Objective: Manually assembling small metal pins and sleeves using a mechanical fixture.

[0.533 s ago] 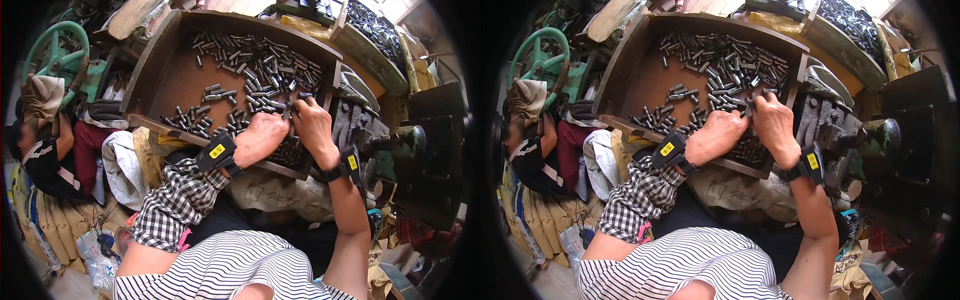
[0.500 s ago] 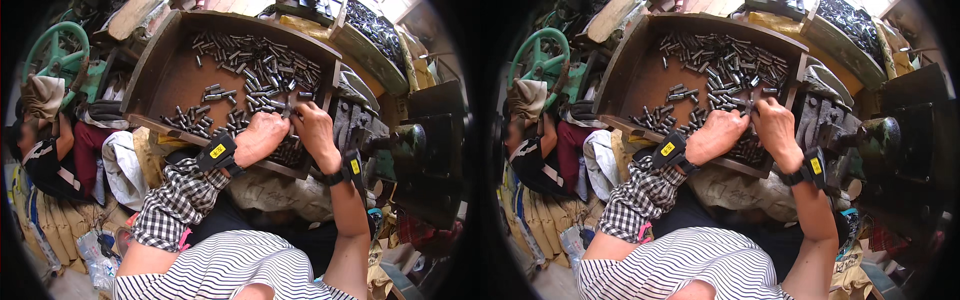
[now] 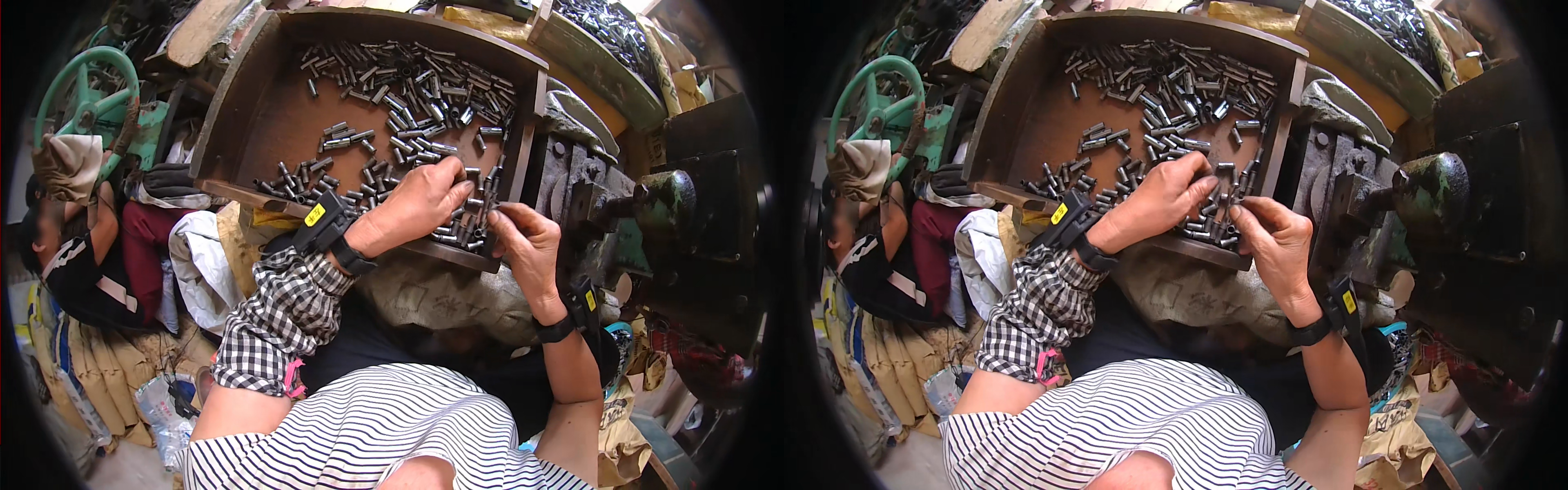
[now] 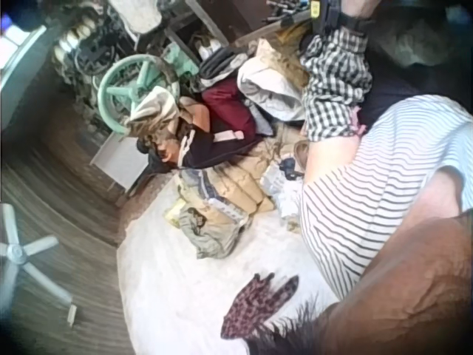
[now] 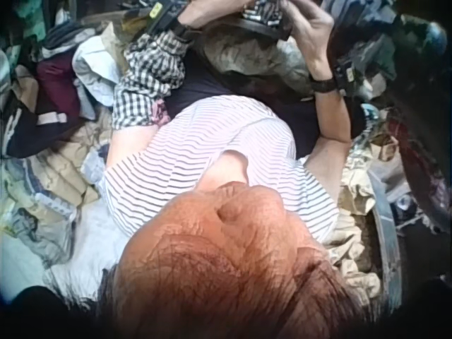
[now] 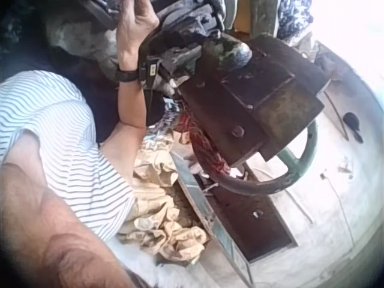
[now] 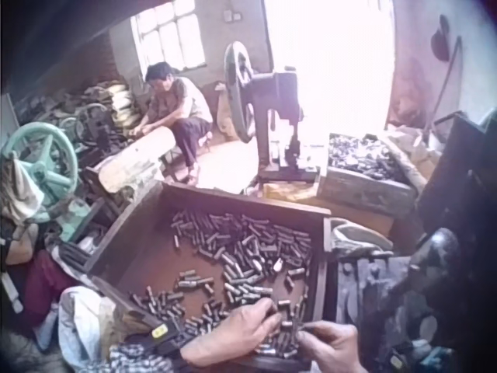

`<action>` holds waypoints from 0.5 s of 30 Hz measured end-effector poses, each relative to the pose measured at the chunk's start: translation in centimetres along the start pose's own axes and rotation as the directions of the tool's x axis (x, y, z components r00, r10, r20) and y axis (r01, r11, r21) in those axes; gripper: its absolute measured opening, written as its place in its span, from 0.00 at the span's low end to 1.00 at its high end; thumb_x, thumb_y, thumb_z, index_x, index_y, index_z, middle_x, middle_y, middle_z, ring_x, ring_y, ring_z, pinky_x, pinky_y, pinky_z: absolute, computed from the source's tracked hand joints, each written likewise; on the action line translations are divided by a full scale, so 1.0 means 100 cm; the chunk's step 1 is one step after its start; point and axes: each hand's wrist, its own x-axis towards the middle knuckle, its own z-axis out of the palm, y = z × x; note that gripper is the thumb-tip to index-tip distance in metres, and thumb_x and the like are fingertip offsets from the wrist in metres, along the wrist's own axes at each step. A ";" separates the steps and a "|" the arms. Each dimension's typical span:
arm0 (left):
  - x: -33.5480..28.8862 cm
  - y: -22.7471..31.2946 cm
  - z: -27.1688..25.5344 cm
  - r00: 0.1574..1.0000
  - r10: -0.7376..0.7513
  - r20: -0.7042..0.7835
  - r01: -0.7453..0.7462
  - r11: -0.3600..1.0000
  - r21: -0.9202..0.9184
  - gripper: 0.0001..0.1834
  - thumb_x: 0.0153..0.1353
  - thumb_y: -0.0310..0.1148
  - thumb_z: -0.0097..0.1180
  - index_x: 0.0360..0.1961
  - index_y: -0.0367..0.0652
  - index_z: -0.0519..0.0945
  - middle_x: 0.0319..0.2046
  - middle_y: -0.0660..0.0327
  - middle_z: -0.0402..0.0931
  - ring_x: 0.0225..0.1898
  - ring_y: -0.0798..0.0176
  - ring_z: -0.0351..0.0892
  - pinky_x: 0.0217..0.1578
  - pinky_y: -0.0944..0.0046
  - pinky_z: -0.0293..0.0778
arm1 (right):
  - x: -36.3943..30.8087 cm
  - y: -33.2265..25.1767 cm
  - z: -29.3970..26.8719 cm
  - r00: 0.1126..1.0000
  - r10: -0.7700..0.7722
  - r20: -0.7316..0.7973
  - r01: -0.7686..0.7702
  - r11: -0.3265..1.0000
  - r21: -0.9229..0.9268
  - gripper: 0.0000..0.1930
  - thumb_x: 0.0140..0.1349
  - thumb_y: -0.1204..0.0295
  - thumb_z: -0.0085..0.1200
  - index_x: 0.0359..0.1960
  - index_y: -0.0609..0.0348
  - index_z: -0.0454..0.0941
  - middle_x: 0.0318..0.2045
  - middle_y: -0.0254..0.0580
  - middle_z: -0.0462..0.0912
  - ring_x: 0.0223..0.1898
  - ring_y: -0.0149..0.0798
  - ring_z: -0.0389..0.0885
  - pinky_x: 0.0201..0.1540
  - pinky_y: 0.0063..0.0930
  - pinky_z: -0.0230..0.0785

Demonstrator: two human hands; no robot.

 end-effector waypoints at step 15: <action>0.004 0.018 0.012 0.998 -0.055 -0.033 0.033 0.876 -0.480 0.09 0.61 0.28 0.55 0.39 0.34 0.71 0.28 0.61 0.73 0.32 0.74 0.72 0.32 0.71 0.71 | 0.006 0.007 -0.002 0.978 0.105 0.179 -0.134 0.978 0.162 0.09 0.61 0.73 0.53 0.32 0.70 0.78 0.21 0.36 0.78 0.18 0.21 0.73 0.18 0.14 0.65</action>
